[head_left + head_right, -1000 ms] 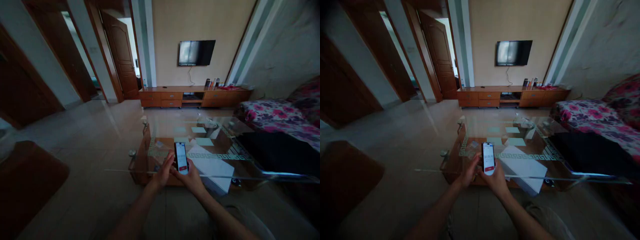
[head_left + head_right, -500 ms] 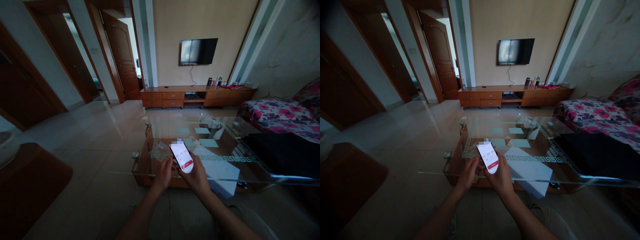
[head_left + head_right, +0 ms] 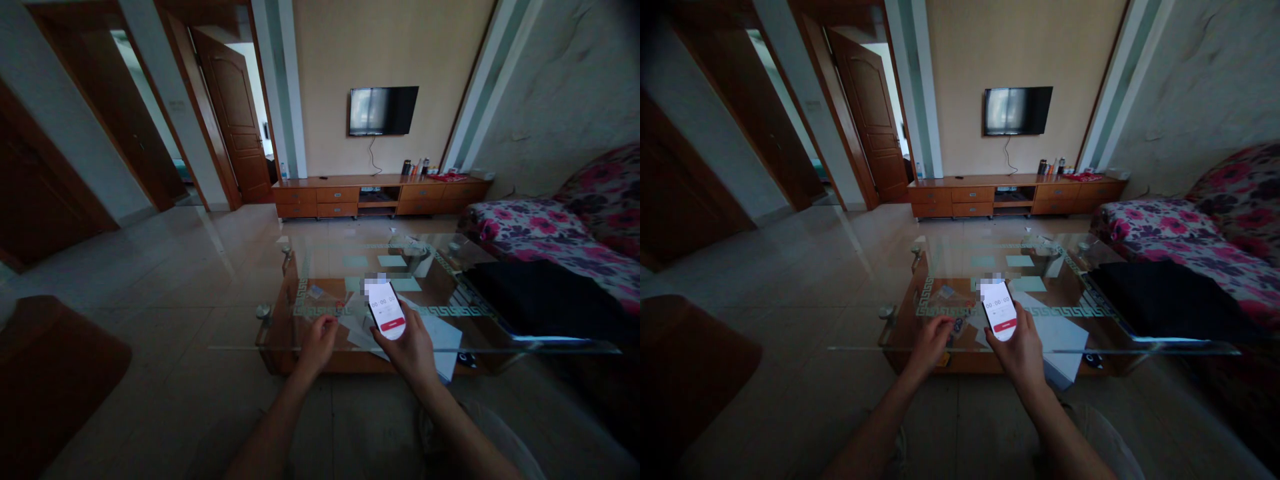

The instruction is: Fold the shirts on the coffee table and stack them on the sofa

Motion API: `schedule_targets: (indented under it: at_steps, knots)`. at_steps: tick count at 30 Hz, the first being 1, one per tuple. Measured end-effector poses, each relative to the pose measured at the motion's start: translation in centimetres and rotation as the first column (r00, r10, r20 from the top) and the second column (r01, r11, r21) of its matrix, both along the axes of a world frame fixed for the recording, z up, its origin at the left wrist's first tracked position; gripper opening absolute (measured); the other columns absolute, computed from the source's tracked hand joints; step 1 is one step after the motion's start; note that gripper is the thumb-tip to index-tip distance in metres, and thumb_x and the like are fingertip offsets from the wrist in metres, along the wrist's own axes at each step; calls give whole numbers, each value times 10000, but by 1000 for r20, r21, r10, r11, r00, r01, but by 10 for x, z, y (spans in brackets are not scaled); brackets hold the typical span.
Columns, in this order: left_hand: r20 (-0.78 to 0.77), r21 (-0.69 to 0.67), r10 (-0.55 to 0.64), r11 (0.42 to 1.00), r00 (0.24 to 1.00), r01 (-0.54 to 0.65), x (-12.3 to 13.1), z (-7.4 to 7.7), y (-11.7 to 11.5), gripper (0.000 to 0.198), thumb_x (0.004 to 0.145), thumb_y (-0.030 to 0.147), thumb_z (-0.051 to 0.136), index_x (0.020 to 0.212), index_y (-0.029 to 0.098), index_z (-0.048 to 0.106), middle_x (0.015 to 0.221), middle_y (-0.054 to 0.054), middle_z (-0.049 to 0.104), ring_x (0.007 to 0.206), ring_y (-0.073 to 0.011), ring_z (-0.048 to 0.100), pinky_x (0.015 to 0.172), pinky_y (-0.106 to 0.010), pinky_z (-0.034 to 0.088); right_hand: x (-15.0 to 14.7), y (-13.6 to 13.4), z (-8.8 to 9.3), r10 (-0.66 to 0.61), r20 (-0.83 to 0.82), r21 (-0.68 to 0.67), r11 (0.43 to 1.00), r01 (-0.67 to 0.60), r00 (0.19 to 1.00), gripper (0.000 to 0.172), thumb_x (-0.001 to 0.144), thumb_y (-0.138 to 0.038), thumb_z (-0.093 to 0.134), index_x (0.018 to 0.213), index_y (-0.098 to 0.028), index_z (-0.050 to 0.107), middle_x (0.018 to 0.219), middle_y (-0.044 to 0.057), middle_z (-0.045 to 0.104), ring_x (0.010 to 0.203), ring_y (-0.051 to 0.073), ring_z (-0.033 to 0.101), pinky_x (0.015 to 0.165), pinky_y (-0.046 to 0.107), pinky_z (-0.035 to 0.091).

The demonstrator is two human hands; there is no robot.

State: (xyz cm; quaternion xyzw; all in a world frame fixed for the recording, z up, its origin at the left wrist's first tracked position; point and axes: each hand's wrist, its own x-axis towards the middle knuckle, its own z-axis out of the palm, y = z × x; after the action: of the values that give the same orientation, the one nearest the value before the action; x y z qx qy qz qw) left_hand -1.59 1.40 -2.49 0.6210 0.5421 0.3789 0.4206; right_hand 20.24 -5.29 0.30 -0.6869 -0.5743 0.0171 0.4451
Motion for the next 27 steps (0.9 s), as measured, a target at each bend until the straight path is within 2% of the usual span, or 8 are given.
schedule_targets:
  at_steps: [8, 15, 18, 21, 24, 27]
  knots:
    - [-36, 83, -22, 996, 999, 25, 1, 16, -10, 333, 899, 442, 500, 1016, 188, 680, 995, -91, 733, 892, -244, 675, 805, -352, 492, -16, 4, -1, 66, -32, -17, 998, -66, 997, 710, 797, -440, 734, 1401, -181, 466, 1183, 125, 622, 1038, 303, 647, 863, 424, 553]
    - [-18, 126, -29, 992, 999, 31, 6, 19, -11, 278, 902, 367, 530, 1043, 185, 685, 1083, -109, 723, 997, -245, 667, 901, -368, 493, -27, 3, -3, 109, -56, -48, 993, -112, 992, 709, 773, -418, 751, 1381, -175, 479, 1167, 123, 638, 1011, 298, 667, 842, 416, 570]
    - [56, 136, -77, 988, 995, 68, 13, 19, -11, 239, 881, 296, 524, 1011, 186, 692, 1077, -103, 724, 995, -242, 664, 895, -364, 501, -36, 1, -2, 164, -69, -68, 983, -169, 984, 687, 788, -390, 741, 1387, -192, 470, 1178, 119, 638, 1017, 292, 668, 849, 415, 574]
    - [204, 64, -115, 993, 972, 104, 22, 18, -12, 250, 876, 260, 484, 1001, 184, 687, 1040, -91, 741, 944, -237, 681, 840, -347, 522, -44, 1, -1, 207, -98, -75, 974, -215, 973, 625, 809, -353, 724, 1367, -207, 484, 1164, 113, 638, 1030, 290, 663, 868, 415, 571]
    - [317, -10, -61, 998, 947, 68, 27, 19, -14, 264, 891, 295, 465, 982, 184, 686, 999, -79, 752, 941, -241, 687, 819, -334, 528, -51, 3, -3, 223, -117, -72, 970, -233, 968, 564, 806, -341, 721, 1319, -220, 520, 1103, 101, 647, 974, 290, 667, 824, 414, 578]
    - [358, -71, 35, 997, 933, -10, 27, 22, -16, 310, 897, 382, 476, 979, 183, 699, 1020, -80, 755, 959, -250, 683, 836, -334, 526, -57, 5, -5, 241, -145, -52, 967, -251, 959, 584, 802, -342, 723, 1332, -217, 512, 1116, 110, 645, 987, 299, 662, 841, 430, 580]
